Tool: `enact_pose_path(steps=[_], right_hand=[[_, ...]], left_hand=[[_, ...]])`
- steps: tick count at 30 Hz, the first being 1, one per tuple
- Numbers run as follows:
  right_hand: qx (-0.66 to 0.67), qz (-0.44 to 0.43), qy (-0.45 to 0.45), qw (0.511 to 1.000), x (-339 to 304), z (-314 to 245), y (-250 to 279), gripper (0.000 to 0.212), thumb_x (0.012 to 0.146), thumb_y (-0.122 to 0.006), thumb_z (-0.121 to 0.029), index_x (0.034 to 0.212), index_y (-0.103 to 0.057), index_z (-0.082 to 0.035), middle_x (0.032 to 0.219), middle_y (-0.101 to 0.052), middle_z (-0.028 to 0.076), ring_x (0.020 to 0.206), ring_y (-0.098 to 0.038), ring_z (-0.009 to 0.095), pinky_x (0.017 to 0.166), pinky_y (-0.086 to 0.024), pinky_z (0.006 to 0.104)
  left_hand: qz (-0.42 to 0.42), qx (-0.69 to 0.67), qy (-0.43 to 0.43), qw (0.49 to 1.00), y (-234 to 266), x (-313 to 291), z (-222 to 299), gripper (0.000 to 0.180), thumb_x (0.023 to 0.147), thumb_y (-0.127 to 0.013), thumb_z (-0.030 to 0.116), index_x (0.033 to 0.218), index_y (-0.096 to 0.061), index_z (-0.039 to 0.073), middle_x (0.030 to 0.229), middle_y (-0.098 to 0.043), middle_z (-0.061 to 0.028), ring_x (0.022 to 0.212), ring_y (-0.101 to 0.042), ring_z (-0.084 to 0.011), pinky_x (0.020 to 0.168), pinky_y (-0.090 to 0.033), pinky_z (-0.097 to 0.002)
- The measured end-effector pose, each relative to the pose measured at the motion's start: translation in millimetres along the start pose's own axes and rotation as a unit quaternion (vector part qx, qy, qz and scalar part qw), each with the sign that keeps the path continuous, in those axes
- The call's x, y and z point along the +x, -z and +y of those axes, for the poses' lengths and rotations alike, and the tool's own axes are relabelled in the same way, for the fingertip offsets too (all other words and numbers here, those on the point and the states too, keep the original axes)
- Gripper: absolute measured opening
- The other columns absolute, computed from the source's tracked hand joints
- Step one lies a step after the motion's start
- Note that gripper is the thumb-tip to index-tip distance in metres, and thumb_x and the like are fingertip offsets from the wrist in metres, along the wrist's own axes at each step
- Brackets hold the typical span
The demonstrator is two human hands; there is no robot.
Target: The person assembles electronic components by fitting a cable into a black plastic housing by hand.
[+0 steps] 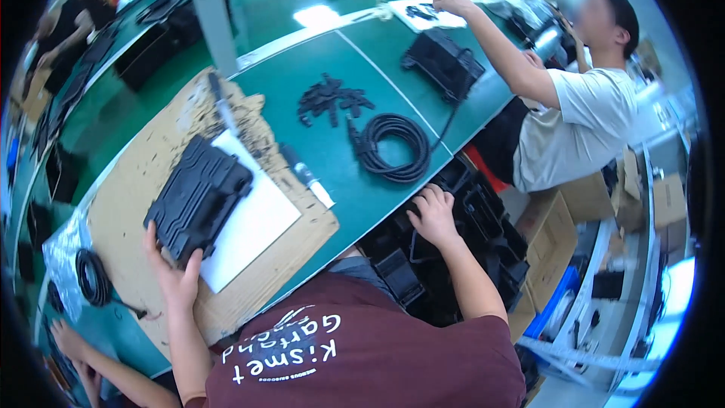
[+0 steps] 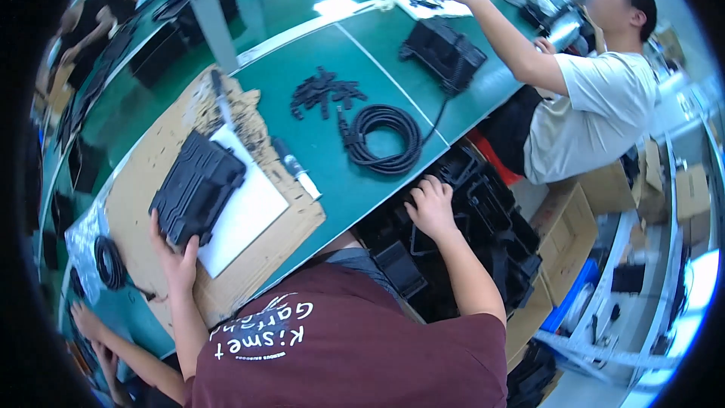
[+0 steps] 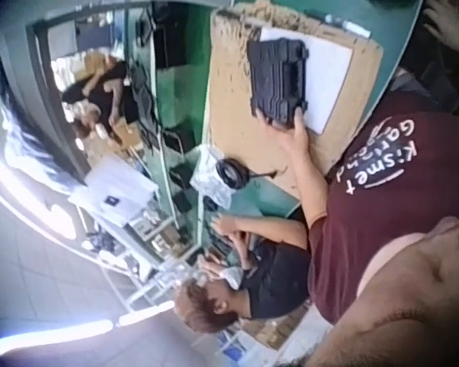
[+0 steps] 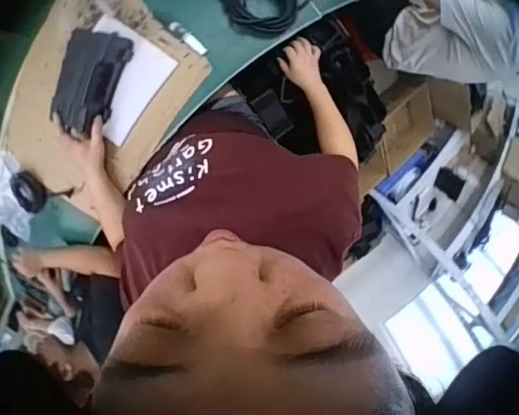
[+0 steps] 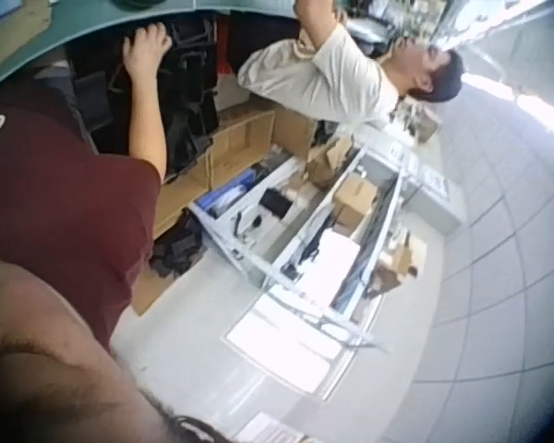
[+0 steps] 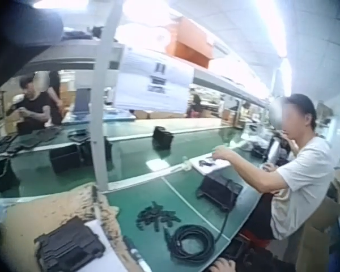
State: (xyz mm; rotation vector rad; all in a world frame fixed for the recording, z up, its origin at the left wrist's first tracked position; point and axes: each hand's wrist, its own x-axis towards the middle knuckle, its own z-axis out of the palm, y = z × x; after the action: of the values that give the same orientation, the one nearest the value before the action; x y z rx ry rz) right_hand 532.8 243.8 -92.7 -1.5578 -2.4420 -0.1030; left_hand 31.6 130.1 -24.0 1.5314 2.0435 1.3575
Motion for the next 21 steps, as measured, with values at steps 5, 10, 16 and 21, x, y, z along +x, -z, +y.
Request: enact_pose_path(steps=[5, 10, 16, 21], right_hand=[[0.007, -0.177, -0.015, 0.984, 27, -8, 41, 0.037, 0.072, -0.074, -0.027, 0.101, -0.068, -0.006, 0.116, -0.059, 0.013, 0.123, -0.045, 0.033, 0.1, -0.033, 0.0478], [0.0, -0.217, -0.242, 0.946, 74, -4, 102, 0.03, 0.084, -0.062, -0.025, 0.104, -0.067, -0.004, 0.101, -0.066, 0.02, 0.095, -0.063, 0.036, 0.083, -0.051, 0.0443], [0.371, 0.106, -0.262, 0.885, 120, -17, 78, 0.072, 0.086, -0.07, -0.029, 0.139, -0.034, 0.005, 0.112, -0.061, 0.018, 0.101, -0.061, 0.025, 0.089, -0.048, 0.0371], [0.488, 0.111, -0.28, 0.819, 133, -14, 58, 0.072, 0.077, -0.075, -0.012, 0.136, -0.037, 0.002, 0.09, -0.051, 0.004, 0.083, -0.052, 0.012, 0.075, -0.046, 0.0249]], left_hand=[[0.006, 0.017, 0.009, 1.0, 10, -4, 6, 0.09, 0.069, -0.075, 0.011, 0.146, -0.029, 0.007, 0.144, -0.034, -0.0177, 0.13, -0.036, -0.0315, 0.108, -0.03, -0.0407], [0.003, 0.045, -0.024, 0.999, 12, -5, 10, 0.09, 0.07, -0.073, 0.013, 0.147, -0.027, 0.006, 0.146, -0.031, -0.0177, 0.129, -0.036, -0.0319, 0.105, -0.033, -0.0416], [0.049, 0.042, -0.076, 0.995, 15, -5, 11, 0.09, 0.071, -0.071, 0.019, 0.147, -0.024, 0.004, 0.148, -0.029, -0.0174, 0.132, -0.034, -0.0317, 0.102, -0.034, -0.043], [0.091, 0.121, -0.105, 0.983, 33, -11, 32, 0.085, 0.075, -0.069, 0.021, 0.146, -0.025, 0.004, 0.148, -0.03, -0.0179, 0.133, -0.033, -0.0322, 0.102, -0.032, -0.0433]])
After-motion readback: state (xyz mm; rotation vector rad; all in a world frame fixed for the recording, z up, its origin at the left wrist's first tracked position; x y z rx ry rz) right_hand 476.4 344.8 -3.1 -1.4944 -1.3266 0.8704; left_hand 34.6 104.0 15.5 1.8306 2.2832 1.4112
